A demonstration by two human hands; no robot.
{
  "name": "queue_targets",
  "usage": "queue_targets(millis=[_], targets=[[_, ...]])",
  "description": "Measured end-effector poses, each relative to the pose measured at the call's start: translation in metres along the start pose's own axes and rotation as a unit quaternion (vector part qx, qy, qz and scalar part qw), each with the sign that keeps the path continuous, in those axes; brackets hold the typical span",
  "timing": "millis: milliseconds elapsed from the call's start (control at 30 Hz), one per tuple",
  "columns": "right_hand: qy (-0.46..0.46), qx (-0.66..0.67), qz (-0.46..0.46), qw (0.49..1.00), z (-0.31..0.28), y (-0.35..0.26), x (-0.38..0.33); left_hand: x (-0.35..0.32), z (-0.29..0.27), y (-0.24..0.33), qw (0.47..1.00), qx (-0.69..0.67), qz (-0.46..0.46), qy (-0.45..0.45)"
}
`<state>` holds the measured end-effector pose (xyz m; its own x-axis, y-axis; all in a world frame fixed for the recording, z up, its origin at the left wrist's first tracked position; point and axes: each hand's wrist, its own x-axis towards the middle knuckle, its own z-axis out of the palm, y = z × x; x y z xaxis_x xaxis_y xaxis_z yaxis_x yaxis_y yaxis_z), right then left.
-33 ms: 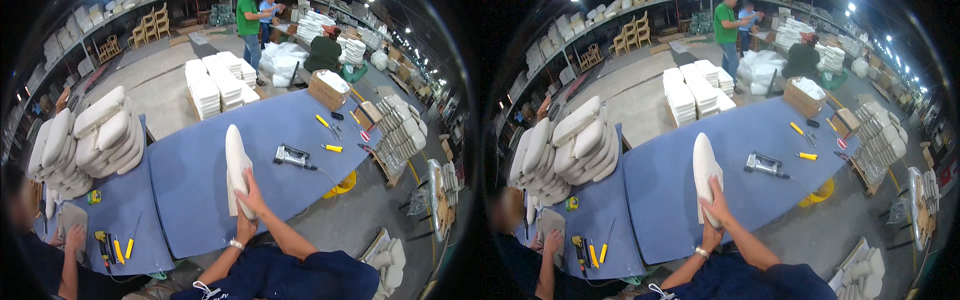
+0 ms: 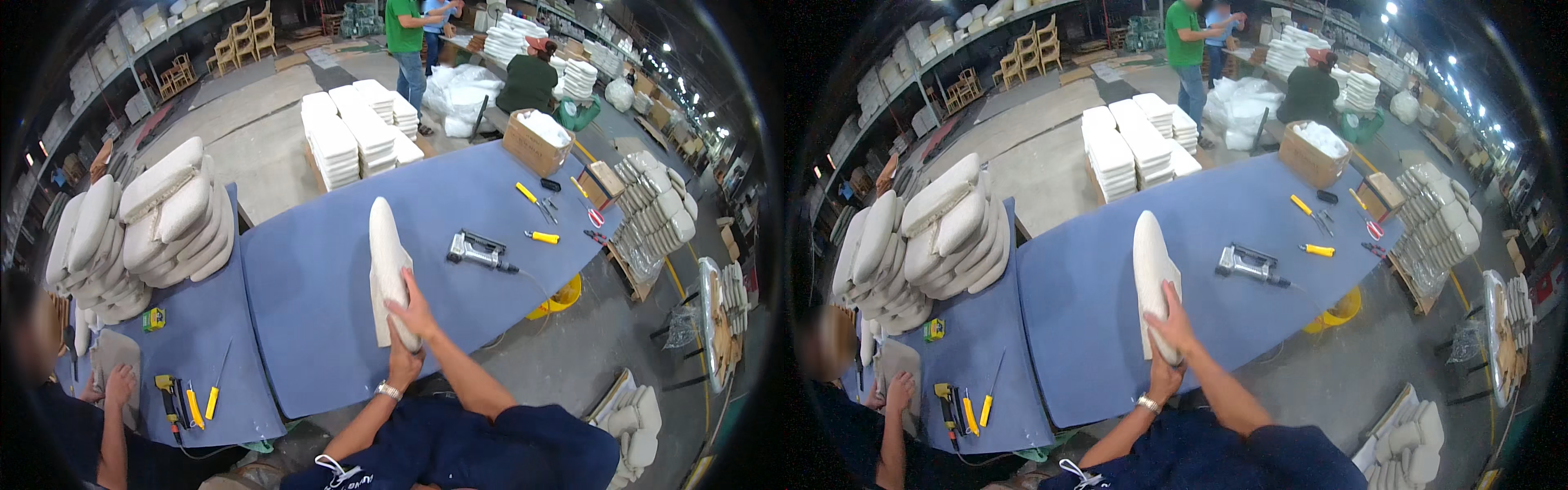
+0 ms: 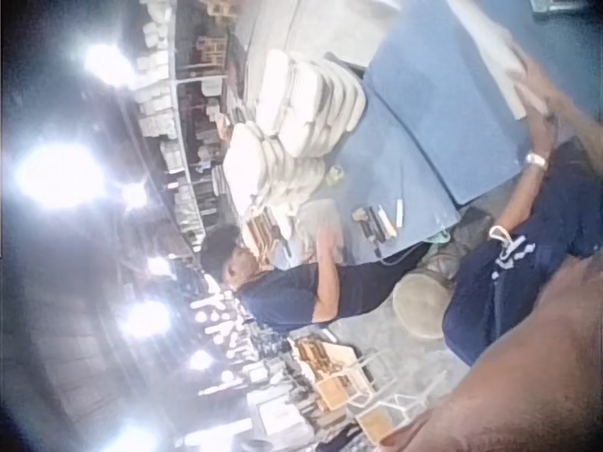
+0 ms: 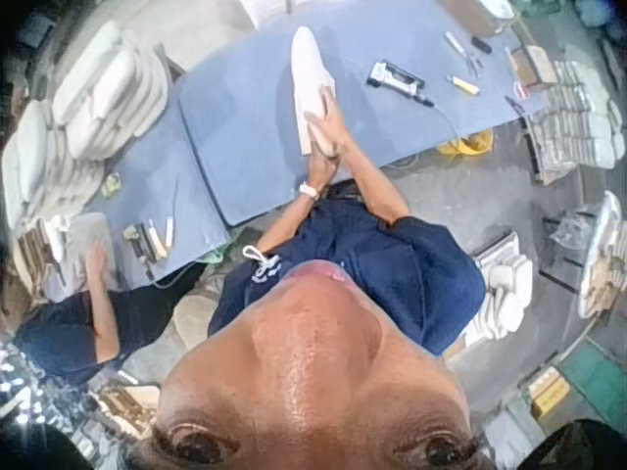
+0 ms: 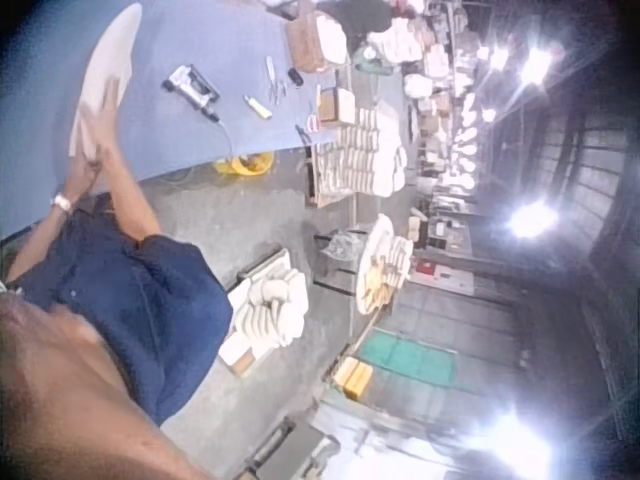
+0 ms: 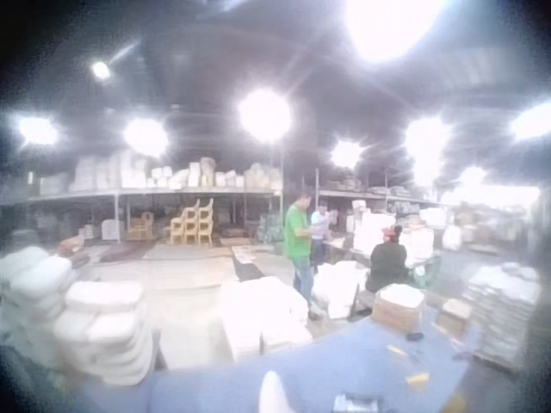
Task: The person trims excess fabric from cylindrical cushions using a utility knife and secures the fabric with a staple gun. They repeatedly pick up cushions, cut the fabric, and staple the edges, then place the finished cushions on a nearby stack.
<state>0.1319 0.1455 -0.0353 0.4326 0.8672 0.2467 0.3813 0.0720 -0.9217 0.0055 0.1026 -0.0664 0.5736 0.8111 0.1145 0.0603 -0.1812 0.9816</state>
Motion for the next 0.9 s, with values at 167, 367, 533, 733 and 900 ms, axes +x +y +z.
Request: queue_targets(millis=[167, 367, 533, 733, 900], targets=[[-0.063, 0.066, 0.135, 0.987, -0.045, -0.001, 0.028, 0.013, 0.015, -0.002, 0.991, 0.109, 0.080, -0.022], [-0.028, 0.071, 0.182, 0.980, -0.051, 0.010, 0.012, 0.054, 0.012, 0.021, 0.981, -0.184, -0.055, -0.003], [-0.014, 0.117, 0.205, 0.972, -0.032, 0.016, 0.013, 0.085, 0.024, 0.030, 0.975, -0.154, -0.123, 0.099], [-0.049, 0.349, 0.298, 0.887, -0.044, 0.033, 0.015, 0.098, 0.044, 0.025, 0.972, -0.078, -0.160, 0.154], [-0.021, 0.269, 0.269, 0.925, -0.036, 0.057, 0.003, 0.097, 0.055, 0.000, 0.975, -0.136, -0.069, 0.161]])
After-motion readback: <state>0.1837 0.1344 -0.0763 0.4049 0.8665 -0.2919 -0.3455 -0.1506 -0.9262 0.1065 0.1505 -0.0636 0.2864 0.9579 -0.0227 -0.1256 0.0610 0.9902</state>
